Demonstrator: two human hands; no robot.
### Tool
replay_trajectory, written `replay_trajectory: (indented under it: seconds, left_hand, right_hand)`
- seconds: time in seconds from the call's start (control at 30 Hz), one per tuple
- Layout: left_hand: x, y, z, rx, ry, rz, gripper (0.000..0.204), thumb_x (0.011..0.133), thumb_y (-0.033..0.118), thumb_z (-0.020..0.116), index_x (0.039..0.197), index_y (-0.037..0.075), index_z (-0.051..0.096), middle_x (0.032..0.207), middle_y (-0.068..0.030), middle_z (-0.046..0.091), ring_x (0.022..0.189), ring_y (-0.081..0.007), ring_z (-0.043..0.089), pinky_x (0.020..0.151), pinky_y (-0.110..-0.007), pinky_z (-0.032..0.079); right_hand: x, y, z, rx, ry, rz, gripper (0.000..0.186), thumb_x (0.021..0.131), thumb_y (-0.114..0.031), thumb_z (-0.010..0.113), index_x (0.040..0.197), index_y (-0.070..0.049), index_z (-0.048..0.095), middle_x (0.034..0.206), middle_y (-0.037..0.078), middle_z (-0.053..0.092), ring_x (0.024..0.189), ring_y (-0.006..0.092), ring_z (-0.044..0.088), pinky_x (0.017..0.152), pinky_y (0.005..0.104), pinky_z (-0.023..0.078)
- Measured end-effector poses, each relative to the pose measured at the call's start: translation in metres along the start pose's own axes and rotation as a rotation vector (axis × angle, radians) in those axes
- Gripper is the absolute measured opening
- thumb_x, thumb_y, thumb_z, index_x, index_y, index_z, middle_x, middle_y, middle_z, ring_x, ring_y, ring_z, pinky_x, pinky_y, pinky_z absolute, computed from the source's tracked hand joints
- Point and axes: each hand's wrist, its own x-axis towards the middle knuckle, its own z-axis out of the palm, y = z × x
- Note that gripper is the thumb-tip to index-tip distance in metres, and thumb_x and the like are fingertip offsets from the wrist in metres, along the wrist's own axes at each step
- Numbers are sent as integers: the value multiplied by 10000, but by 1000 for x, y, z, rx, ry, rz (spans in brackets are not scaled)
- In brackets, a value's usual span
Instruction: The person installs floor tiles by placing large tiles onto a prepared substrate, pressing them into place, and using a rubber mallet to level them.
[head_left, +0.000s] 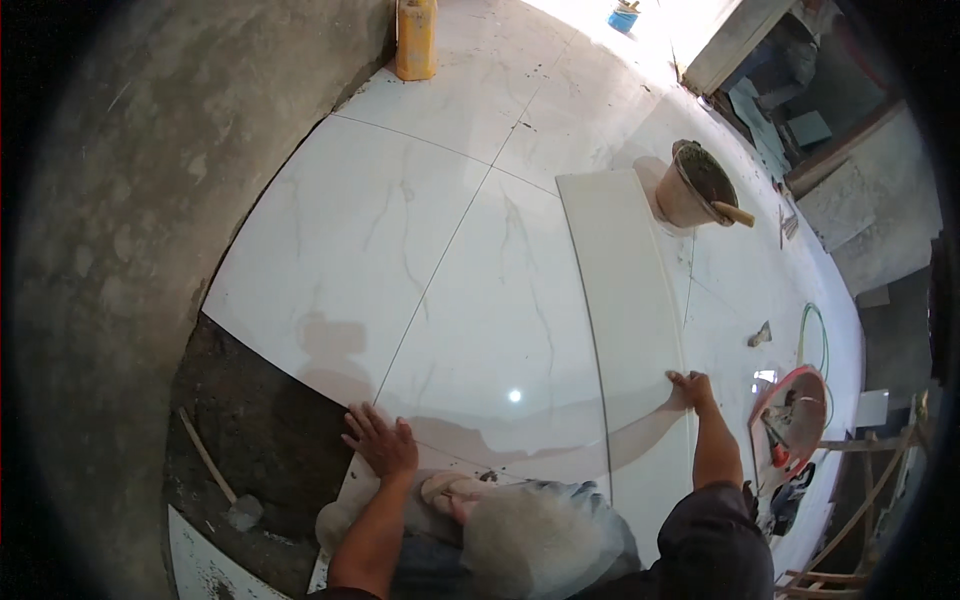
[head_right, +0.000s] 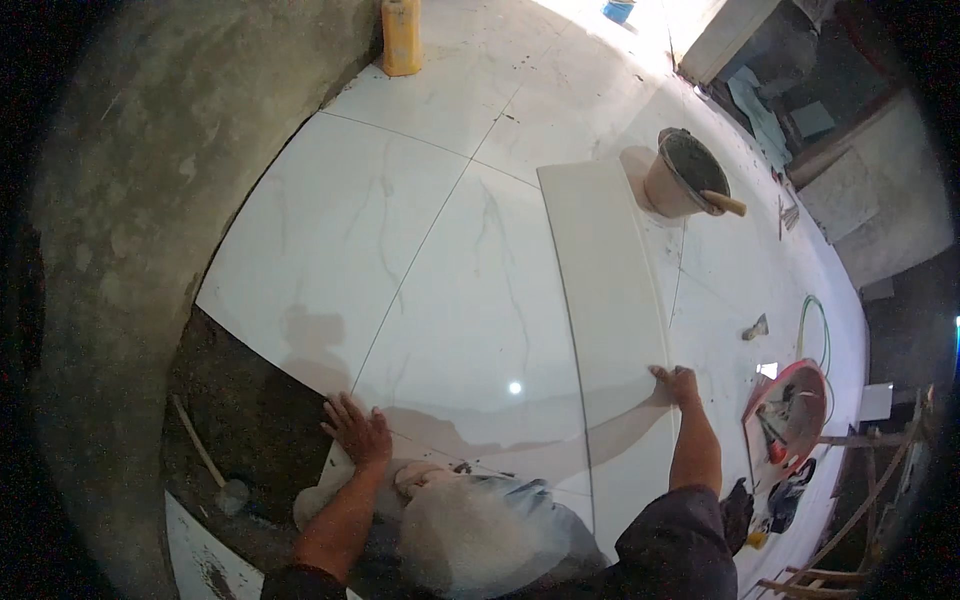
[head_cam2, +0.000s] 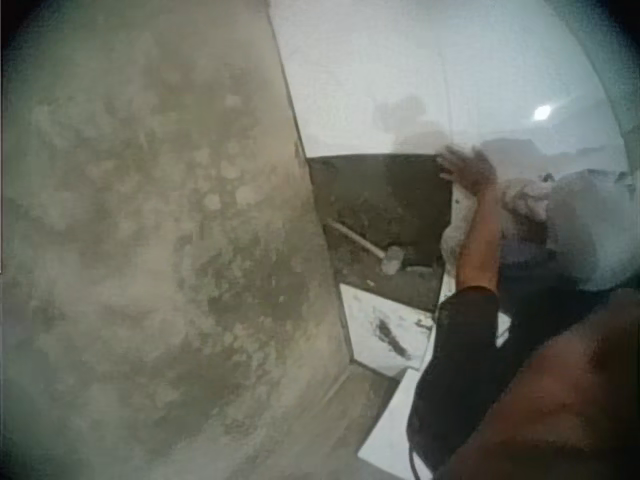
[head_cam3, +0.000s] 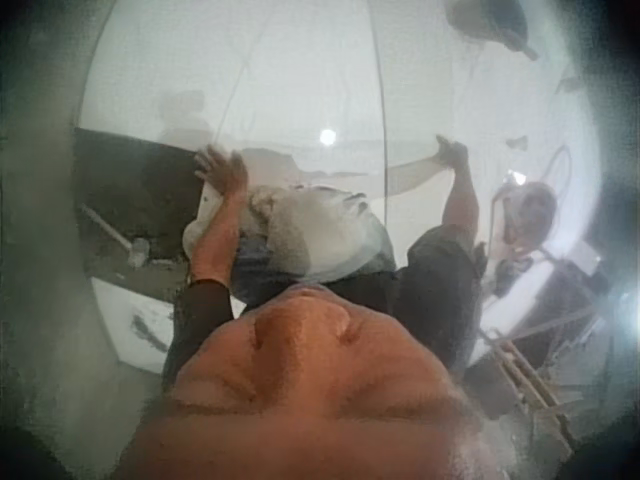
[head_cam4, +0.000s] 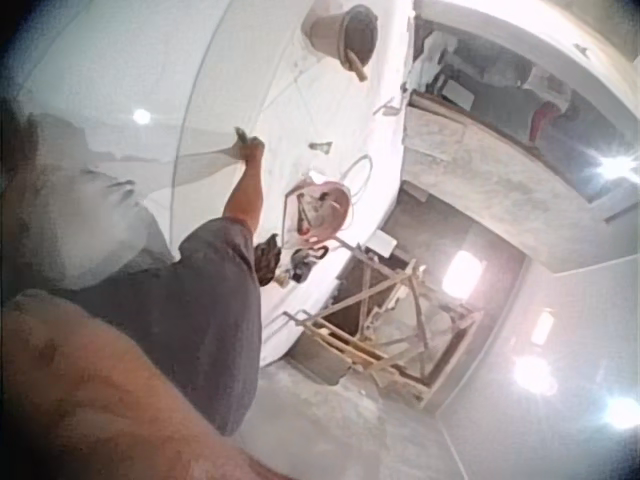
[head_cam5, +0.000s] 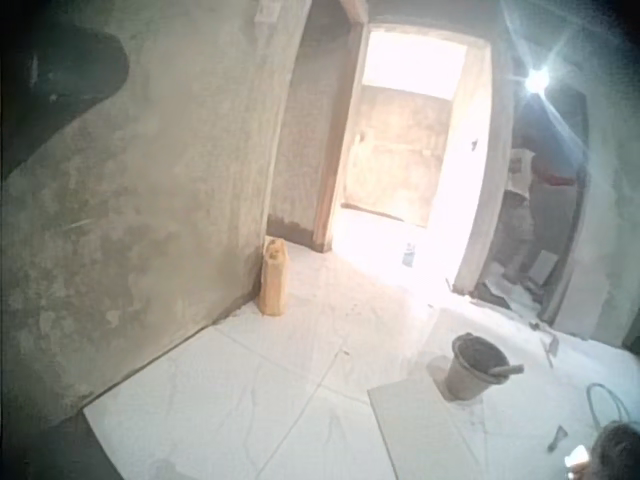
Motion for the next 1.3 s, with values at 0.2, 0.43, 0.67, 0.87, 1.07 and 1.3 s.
replay_trajectory:
  seconds: [0.2, 0.43, 0.67, 0.87, 1.07, 1.3]
  left_hand:
    - [-10, -2, 2, -87, -88, 55, 747, 995, 482, 279, 1496, -52, 125, 1581, -229, 61, 1470, -382, 22, 1157, -582, 0]
    - [-18, -3, 9, -128, 50, 150, 662, 961, 348, 396, 1464, -54, 241, 1552, -232, 190, 1456, -380, 141, 1158, -589, 63]
    - [-6, 7, 7, -130, -53, 251, 657, 925, 323, 424, 1440, -60, 284, 1526, -236, 234, 1432, -399, 203, 1141, -612, 139]
    - [16, 31, 12, -156, -154, 349, 677, 918, 331, 438, 1447, -61, 280, 1542, -236, 211, 1428, -416, 200, 1143, -606, 133]
    - [88, 81, 4, -148, -278, 370, 698, 930, 362, 452, 1454, -63, 269, 1544, -240, 208, 1427, -422, 191, 1145, -604, 109]
    - [214, 163, -2, -57, -356, 570, 740, 966, 441, 404, 1458, -83, 228, 1537, -269, 175, 1426, -447, 164, 1136, -621, 91]
  right_hand:
    - [-23, -35, 25, -209, 187, -110, 636, 770, -425, 757, 1201, 13, 592, 1199, 226, 614, 1146, 367, 566, 962, 422, 468]
    - [-120, -296, 127, -351, -152, -1023, 506, 957, -375, 527, 1370, -86, 481, 1419, 191, 450, 1335, 371, 372, 1112, 457, 298]
    - [-150, -413, 225, -542, -383, -1691, 643, 966, -539, 407, 1483, -163, 332, 1558, 160, 241, 1449, 325, 205, 1175, 522, 158]
    - [-32, -482, 214, -351, -51, -1475, 671, 970, -531, 407, 1497, -132, 294, 1565, 145, 229, 1450, 326, 190, 1180, 520, 126]
    - [106, -542, 174, -354, 143, -1186, 682, 971, -533, 398, 1490, -104, 292, 1555, 156, 247, 1449, 335, 188, 1169, 533, 141]
    - [197, -563, 158, -134, 447, -617, 531, 981, -313, 372, 1448, -61, 364, 1493, 286, 285, 1406, 443, 228, 1149, 553, 156]
